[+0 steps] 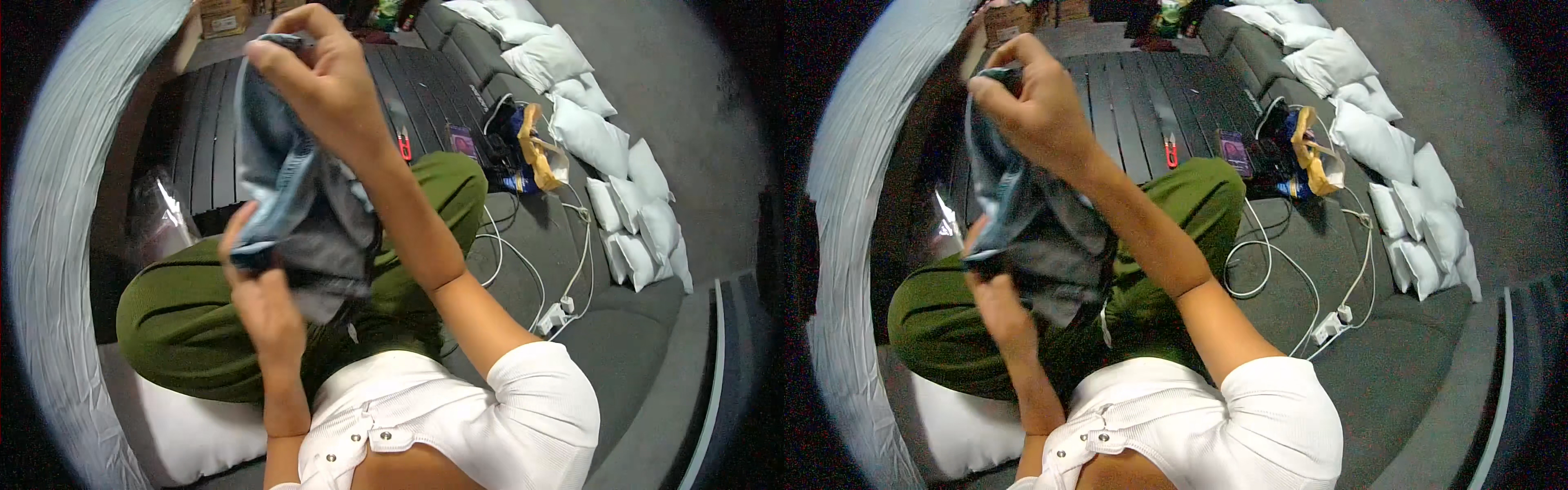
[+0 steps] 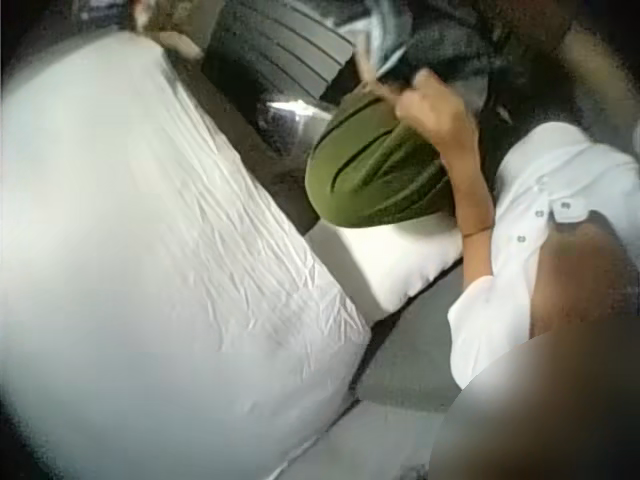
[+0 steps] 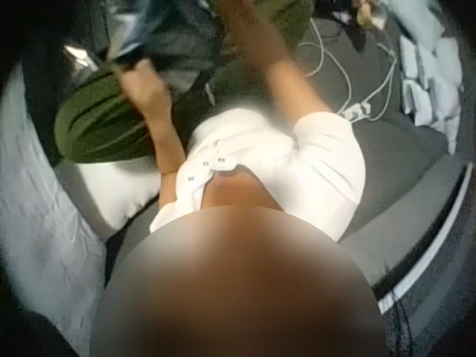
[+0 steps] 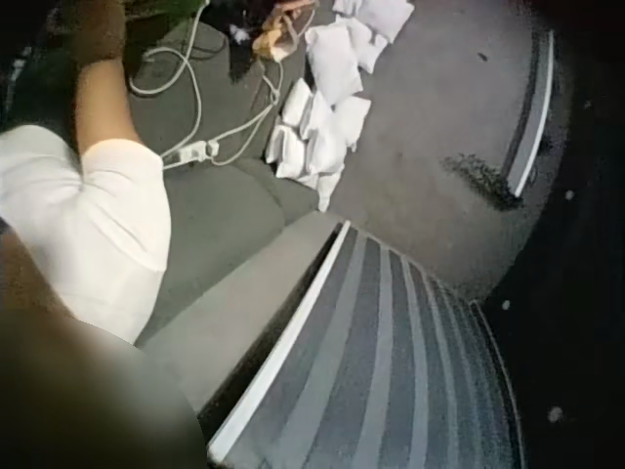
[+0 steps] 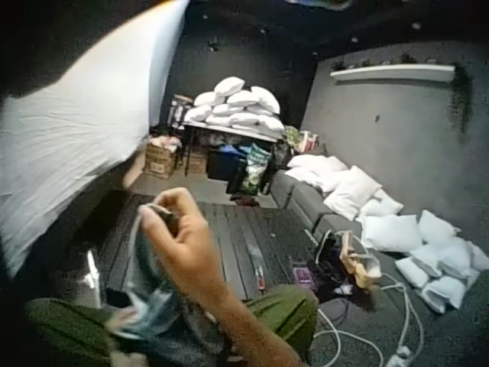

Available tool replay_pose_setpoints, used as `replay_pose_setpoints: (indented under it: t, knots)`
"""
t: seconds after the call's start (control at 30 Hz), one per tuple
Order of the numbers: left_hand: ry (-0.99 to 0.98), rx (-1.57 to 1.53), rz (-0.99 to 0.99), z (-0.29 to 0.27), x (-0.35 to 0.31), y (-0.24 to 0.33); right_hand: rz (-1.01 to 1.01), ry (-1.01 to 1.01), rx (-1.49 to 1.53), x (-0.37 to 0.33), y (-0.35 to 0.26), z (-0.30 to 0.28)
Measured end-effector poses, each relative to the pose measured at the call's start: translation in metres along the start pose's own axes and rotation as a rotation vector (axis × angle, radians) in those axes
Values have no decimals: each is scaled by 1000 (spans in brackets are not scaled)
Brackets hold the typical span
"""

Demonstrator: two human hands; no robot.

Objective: Folding and using pliers to adjust fabric bags and sleeves.

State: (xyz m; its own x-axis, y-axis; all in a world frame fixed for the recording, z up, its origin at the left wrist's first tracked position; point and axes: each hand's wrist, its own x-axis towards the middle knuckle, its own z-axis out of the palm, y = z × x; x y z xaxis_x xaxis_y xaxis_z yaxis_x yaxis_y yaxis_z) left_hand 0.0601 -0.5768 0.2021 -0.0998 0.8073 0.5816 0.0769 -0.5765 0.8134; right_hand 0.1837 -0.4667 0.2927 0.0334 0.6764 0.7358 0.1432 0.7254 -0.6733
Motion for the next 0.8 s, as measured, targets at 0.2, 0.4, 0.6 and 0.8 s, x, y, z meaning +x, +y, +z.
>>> replay_pose_setpoints:
  t: [0.2,0.4,0.6,0.8]
  knots:
    - [403,183,-191,-29,-8,27,123,-246,-30,-7,7,-14]
    - [303,277,-198,-57,-8,-8,277,-44,65,-46,3,-71]
    - [192,362,-215,-275,26,-122,556,-582,-134,-43,-30,-63]
    - [157,499,-212,-299,37,-109,548,-840,-222,-37,-29,-79]
